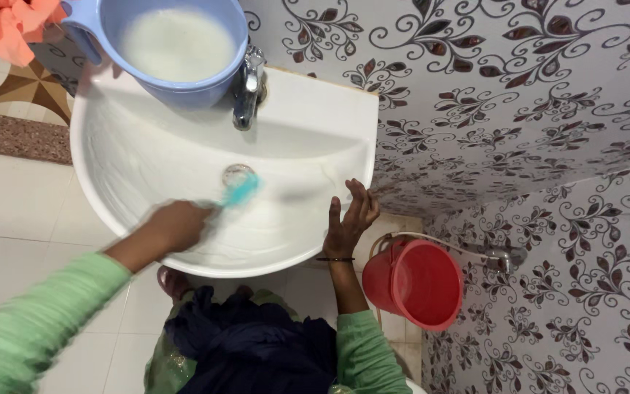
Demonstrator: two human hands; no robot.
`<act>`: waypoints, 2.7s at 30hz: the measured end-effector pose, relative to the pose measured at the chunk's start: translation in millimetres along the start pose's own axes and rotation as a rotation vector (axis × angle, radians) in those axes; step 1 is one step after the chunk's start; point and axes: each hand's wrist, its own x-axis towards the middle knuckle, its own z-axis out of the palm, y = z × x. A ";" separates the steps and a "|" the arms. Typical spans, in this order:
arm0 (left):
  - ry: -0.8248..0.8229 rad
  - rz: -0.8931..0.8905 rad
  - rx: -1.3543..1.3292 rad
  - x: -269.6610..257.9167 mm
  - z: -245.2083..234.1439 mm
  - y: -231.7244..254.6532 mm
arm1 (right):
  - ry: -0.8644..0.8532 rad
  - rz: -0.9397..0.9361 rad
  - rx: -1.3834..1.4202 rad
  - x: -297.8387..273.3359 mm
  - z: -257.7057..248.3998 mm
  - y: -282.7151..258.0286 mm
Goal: The person scrubs the interior of a white bathroom sink using a blue scrub brush. They repeatedly dip the brush into a blue bucket filled with soapy water and scrub the basin and drain area.
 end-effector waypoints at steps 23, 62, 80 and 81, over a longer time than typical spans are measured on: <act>0.114 0.296 -0.090 33.8 29.5 57.2 | 0.017 -0.037 0.003 2.3 -1.8 -4.1; -0.243 0.003 0.154 -39.2 -34.6 -41.9 | 0.046 -0.034 0.025 2.2 -4.1 -9.1; -0.173 0.255 0.021 -22.8 -4.0 38.7 | 0.045 -0.023 0.026 -0.2 -0.3 -0.9; -0.258 0.237 0.017 -39.6 -10.2 31.7 | 0.044 -0.014 0.028 -0.4 -1.0 -0.8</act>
